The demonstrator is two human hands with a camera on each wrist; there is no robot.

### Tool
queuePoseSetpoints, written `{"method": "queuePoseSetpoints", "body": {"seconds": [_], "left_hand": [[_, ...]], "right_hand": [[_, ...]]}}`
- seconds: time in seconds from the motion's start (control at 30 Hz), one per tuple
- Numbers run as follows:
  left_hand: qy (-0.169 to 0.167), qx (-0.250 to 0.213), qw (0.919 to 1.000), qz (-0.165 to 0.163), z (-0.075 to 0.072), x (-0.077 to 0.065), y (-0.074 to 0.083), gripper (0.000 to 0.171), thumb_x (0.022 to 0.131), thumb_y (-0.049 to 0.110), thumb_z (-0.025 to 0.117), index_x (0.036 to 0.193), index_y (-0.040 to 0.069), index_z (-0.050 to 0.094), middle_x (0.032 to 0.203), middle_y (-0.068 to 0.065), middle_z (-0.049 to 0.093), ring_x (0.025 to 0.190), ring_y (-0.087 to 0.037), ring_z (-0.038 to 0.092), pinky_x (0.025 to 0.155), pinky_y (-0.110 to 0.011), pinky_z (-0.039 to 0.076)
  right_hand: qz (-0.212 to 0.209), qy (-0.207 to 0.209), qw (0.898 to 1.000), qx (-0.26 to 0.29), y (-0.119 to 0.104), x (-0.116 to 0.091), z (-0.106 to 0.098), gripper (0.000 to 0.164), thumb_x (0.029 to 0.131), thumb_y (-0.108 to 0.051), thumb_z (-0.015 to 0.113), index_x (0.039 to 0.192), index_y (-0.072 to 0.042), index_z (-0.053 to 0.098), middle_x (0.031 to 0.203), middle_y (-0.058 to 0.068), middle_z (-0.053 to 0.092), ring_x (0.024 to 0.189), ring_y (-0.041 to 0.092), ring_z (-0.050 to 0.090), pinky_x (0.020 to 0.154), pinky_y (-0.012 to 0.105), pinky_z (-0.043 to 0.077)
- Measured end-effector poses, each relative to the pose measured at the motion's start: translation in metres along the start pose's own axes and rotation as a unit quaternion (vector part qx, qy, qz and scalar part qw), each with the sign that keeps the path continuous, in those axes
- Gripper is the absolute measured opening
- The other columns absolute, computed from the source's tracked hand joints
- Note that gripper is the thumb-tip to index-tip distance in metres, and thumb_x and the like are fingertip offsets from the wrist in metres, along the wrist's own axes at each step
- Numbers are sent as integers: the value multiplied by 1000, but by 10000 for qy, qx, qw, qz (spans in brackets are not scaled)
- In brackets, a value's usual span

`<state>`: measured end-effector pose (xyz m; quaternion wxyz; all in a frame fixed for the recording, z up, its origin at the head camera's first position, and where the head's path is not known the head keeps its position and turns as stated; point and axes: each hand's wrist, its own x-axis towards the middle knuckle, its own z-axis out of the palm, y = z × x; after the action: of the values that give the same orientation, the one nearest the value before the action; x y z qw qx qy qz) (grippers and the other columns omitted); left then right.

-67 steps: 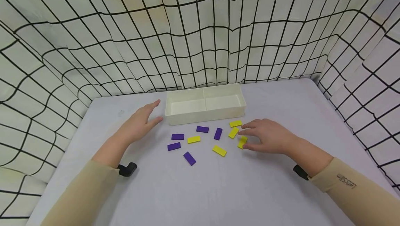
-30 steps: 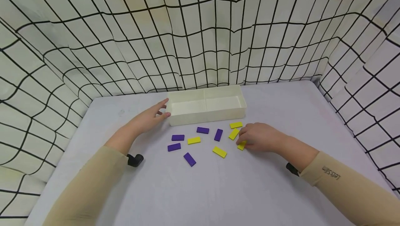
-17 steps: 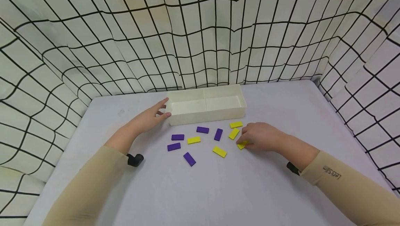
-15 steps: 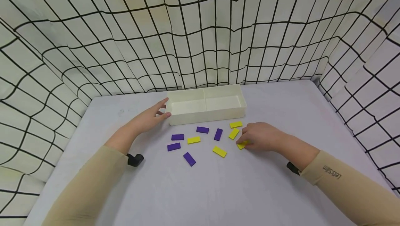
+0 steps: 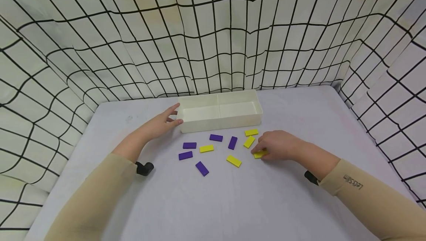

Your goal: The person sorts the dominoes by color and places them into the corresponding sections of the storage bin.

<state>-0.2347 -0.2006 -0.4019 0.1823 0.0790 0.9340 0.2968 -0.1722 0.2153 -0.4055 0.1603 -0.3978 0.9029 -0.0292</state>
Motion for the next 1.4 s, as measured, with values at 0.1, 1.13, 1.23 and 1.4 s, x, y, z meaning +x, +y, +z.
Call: {"method": "queuePoseSetpoints", "body": {"seconds": [0.1, 1.13, 1.23, 1.4], "left_hand": [[-27, -35, 10000, -13, 0, 1, 0, 82, 97, 57, 52, 160, 36, 3, 159, -5, 32, 138, -32, 41, 111, -60, 32], [-27, -253, 9996, 104, 0, 1, -4, 82, 98, 54, 52, 160, 33, 3, 158, -5, 32, 137, -34, 42, 109, -59, 34], [-45, -256, 9996, 114, 0, 2, -5, 83, 98, 54, 53, 160, 33, 3, 158, -4, 32, 136, -34, 43, 109, -59, 34], [-85, -260, 9996, 97, -1, 3, -3, 83, 97, 54, 55, 160, 34, 5, 157, -3, 34, 134, -31, 45, 109, -58, 35]], "right_hand": [[82, -86, 9999, 63, 0, 0, 0, 35, 83, -22, 80, 116, -31, 75, 86, -21, 57, 81, 4, 51, 74, 26, 50], [-160, 820, 9965, -32, -2, 15, -51, 35, 84, -18, 79, 117, -28, 75, 95, -18, 66, 87, 16, 58, 75, 30, 50], [0, 814, 9967, 72, -4, 22, -60, 36, 84, -19, 80, 119, -27, 75, 99, -16, 68, 91, 18, 58, 77, 31, 51], [122, 737, 9972, 76, -6, 34, -74, 36, 86, -22, 79, 121, -28, 74, 94, -15, 65, 89, 16, 55, 74, 30, 49]]}}
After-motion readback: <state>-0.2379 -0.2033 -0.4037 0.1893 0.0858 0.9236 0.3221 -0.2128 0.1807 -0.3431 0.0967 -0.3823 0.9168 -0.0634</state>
